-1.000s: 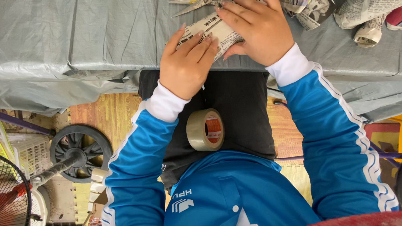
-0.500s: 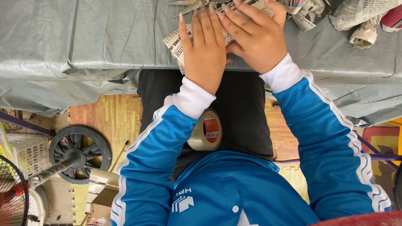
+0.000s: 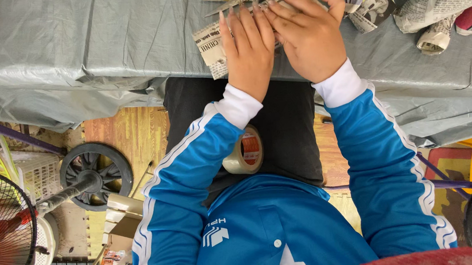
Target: The person folds and rolls newspaper sheets into tight cylindrical tubes, then secures the ends with clear tape. They repeat this process with multiple sheets, placing the finished tubes aside.
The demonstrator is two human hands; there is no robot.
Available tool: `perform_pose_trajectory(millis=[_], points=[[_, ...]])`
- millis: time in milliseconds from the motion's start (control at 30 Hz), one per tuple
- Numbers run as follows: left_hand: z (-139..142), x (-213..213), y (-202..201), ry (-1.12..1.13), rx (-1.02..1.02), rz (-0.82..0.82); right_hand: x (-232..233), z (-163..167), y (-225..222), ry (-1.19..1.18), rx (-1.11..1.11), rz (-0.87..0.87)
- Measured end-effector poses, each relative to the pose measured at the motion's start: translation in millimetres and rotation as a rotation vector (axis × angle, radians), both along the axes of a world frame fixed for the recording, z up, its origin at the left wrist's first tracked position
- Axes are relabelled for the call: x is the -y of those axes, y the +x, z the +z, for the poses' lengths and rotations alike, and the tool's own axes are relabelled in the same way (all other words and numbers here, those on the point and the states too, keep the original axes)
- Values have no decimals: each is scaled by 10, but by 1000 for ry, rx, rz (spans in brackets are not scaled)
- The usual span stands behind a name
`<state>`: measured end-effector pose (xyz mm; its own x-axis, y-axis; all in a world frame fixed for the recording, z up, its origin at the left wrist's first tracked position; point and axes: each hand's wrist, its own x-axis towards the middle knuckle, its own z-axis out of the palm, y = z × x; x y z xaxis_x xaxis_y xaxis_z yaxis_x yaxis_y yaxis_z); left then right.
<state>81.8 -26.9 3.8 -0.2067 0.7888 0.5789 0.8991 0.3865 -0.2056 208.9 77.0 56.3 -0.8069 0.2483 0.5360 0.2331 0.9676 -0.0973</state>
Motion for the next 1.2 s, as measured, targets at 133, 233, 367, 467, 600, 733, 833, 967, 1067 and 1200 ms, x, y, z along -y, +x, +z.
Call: perform_pose_trajectory(millis=[133, 233, 367, 467, 600, 733, 833, 967, 1067, 1200], points=[[-49, -61, -242, -46, 130, -51, 115, 93, 198, -77, -69, -81], [-22, 20, -370, -27, 205, -177, 302, 70, 403, -213, -192, -184], [138, 264, -510, 92, 360, -322, 678, -47, 625, -397, -402, -341], [308, 587, -422, 211, 620, -468, 902, -132, 663, -743, -659, -254], [486, 1018, -171, 169, 1041, -719, 999, -84, 726, -1004, -454, 25], [537, 1176, 14, 99, 1110, -809, 1119, 34, 793, -826, -242, 213], [572, 1281, 82, 156, 1073, -791, 1139, 59, 780, -841, -163, 217], [605, 1377, 160, 207, 994, -740, 965, -2, 733, -732, 15, 294], [599, 1391, 135, 208, 1061, -772, 1120, -8, 835, -846, -281, 90], [576, 1397, 122, 233, 1115, -759, 1327, 100, 923, -751, -611, -73]])
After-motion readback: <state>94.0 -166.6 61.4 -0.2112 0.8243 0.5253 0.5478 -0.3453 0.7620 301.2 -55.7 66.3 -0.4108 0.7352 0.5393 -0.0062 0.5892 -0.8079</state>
